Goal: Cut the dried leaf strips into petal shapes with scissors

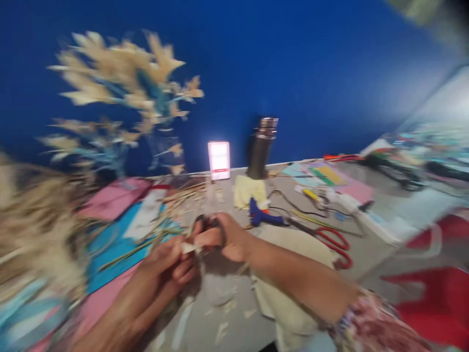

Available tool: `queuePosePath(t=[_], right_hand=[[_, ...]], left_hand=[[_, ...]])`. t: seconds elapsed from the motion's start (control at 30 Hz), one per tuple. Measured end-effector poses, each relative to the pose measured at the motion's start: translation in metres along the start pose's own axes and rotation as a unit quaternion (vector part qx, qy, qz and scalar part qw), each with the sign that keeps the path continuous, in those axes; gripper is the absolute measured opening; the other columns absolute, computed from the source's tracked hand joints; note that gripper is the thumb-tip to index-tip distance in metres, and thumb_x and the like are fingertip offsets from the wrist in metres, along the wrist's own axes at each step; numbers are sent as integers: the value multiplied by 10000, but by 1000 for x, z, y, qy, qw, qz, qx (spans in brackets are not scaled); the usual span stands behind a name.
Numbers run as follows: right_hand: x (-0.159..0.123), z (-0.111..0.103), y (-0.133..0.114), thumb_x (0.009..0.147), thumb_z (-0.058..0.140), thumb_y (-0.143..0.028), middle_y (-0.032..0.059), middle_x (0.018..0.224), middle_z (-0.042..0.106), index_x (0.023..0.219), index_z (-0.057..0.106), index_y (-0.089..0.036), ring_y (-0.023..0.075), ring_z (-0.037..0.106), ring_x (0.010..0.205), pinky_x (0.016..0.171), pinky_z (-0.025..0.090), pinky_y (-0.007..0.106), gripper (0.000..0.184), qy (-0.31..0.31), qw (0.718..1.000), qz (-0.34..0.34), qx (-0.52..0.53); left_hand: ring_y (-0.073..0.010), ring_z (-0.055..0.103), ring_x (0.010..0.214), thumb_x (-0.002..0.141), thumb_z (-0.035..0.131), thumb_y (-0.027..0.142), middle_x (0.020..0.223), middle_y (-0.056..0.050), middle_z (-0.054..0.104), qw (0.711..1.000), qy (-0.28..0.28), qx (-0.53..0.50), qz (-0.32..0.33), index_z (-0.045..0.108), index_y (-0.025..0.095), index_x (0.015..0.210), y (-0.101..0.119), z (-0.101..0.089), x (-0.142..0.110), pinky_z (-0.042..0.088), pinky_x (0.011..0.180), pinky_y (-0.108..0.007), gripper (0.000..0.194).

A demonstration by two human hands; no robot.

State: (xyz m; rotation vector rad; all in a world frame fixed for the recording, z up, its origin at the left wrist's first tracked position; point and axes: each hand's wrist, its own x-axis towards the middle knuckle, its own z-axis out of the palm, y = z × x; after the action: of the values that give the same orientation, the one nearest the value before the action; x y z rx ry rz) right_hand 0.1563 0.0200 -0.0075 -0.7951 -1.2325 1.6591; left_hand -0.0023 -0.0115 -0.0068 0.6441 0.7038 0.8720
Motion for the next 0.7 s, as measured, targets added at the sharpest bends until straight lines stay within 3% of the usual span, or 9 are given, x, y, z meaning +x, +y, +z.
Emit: queuePosePath(t=[0.1,0.17,0.3,0.43,0.53,0.63,0.7], right_hand=[[3,-2,6,650,804,-326,-34,637,521,743,631,-149,75,425,530,484,337,192,265,56,998,-5,11],[3,0,7,635,821,-350,-19,700,563,809,638,-154,88,461,578,527,362,203,319,40,999,0,4],[-5,13,4,611,829,-343,-12,677,580,747,614,-152,104,484,599,563,380,223,318,43,997,16,-59],[-7,15,2,596,808,-340,-22,641,526,728,586,-160,96,440,556,520,340,222,315,30,999,32,7],[-3,4,-1,618,789,-359,-35,628,477,720,580,-160,84,388,526,494,305,219,306,5,999,43,20],[1,-13,-5,635,802,-364,-27,650,530,772,625,-155,98,429,546,500,328,220,306,38,991,44,-119],[3,-21,-8,626,822,-361,-24,651,562,793,658,-151,111,458,564,514,344,222,315,57,966,34,-250]], left_hand=[[-66,364,482,747,778,285,572,41,445,998,19,-52,4,527,168,711,10,-8,-8,341,472,-204,279],[-63,370,477,744,781,255,588,40,463,998,24,-62,23,526,160,721,11,-10,-3,334,467,-198,273],[-67,400,483,760,771,235,576,34,472,998,-6,-58,34,551,144,737,3,-14,4,328,470,-195,240],[-54,393,479,750,785,231,607,20,515,995,-42,-80,32,571,135,757,2,-15,0,349,486,-200,234],[-52,404,481,747,784,234,634,13,532,994,-27,-98,43,560,137,735,7,-14,-2,364,483,-198,244],[-71,444,488,769,758,239,625,23,515,995,18,-96,32,543,158,730,12,-15,-2,376,461,-194,232],[-92,481,497,783,743,262,628,25,515,995,39,-85,22,556,177,755,13,-17,-2,372,434,-194,207]])
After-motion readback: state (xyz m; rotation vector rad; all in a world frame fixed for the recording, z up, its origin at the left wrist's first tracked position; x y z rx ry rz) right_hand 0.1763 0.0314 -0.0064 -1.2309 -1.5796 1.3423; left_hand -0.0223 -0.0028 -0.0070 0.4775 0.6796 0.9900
